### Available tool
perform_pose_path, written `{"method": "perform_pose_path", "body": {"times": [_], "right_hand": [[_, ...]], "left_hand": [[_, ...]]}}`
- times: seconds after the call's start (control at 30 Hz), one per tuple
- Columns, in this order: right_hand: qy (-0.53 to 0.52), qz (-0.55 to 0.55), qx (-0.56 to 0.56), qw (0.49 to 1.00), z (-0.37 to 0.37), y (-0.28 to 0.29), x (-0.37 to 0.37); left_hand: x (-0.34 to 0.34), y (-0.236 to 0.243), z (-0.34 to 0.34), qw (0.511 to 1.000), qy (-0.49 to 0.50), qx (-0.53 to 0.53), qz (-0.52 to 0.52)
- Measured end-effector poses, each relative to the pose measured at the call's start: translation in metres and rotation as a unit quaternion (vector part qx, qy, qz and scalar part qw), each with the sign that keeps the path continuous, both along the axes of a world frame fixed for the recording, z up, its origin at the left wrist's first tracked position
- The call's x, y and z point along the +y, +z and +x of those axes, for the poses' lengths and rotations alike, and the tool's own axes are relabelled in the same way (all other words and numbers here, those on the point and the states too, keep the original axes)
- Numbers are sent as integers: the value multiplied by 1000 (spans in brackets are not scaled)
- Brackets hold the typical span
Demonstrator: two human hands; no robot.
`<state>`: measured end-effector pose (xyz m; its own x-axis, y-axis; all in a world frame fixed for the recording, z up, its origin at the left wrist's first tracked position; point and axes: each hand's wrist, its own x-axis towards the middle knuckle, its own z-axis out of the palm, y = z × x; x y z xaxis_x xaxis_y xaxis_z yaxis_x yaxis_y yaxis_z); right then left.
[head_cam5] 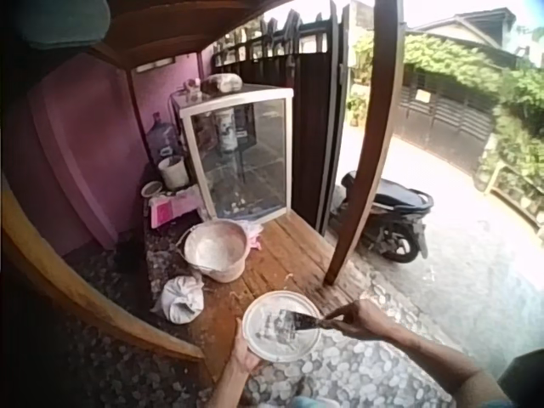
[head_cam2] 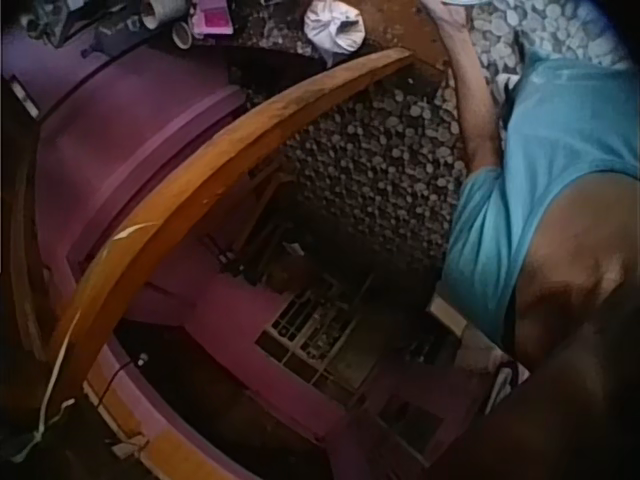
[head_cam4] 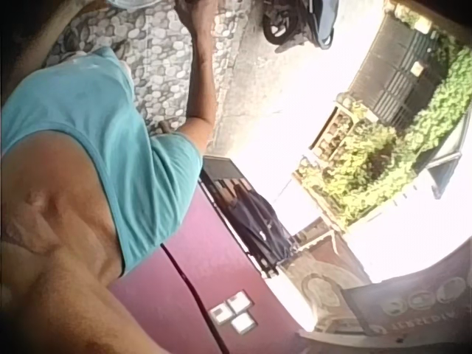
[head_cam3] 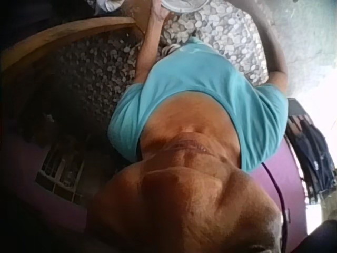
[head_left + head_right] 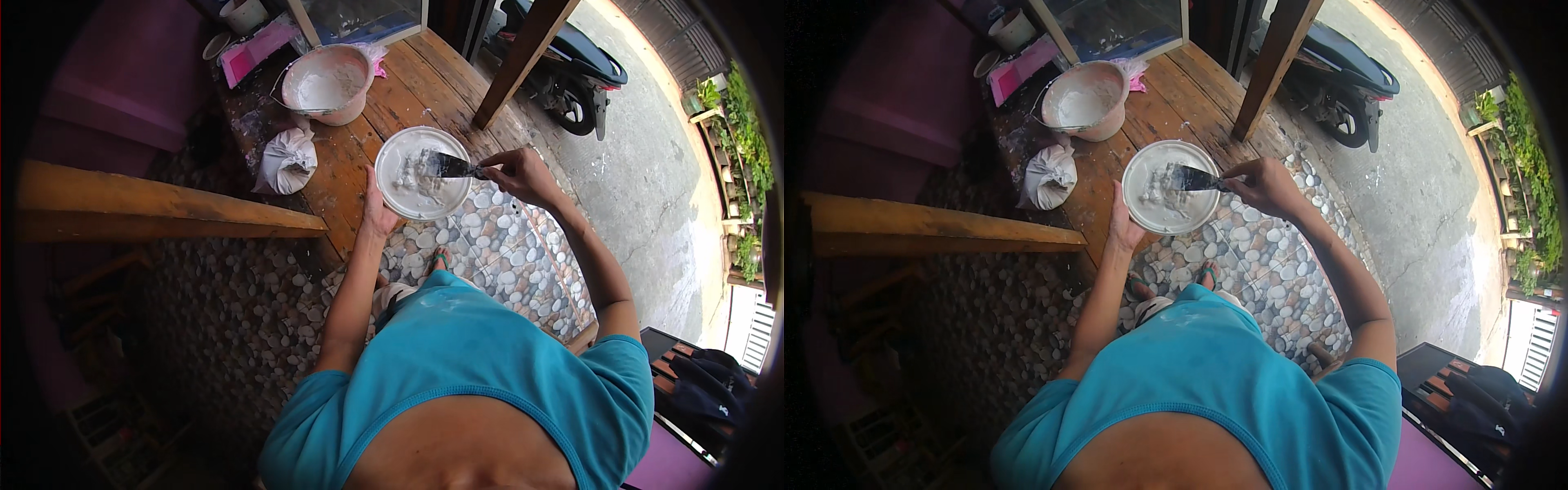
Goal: The person uses a small metal tool to mix a thick white substance in a small plastic container by hand, repeatedly stirring and folding the material.
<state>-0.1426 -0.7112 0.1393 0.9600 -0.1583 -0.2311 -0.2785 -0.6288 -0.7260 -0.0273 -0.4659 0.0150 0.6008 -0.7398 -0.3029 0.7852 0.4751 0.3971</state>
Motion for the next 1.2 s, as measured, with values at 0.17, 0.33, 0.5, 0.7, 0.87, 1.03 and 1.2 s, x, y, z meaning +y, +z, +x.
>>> {"method": "perform_pose_path", "body": {"times": [0.17,0.33,0.5,0.7,0.87,1.03,1.2], "right_hand": [[-3,-121,-32,992,0,6,12],[32,-79,-43,995,5,3,21],[-1,-79,-22,997,5,-1,5],[22,-85,-16,996,3,-3,20],[55,-29,-101,993,6,-7,31],[35,-87,-47,994,2,-11,14],[49,-33,-17,998,-2,1,31]], "left_hand": [[2,-11,-1,999,18,-44,16],[-3,6,-7,1000,-9,-23,-3],[3,-6,-7,1000,-10,-25,-15],[2,-2,-7,999,-9,-35,-5],[2,-4,-9,999,-20,-36,6],[6,-11,-11,1000,-11,-19,-15],[5,-5,-12,1000,2,-27,6]]}}
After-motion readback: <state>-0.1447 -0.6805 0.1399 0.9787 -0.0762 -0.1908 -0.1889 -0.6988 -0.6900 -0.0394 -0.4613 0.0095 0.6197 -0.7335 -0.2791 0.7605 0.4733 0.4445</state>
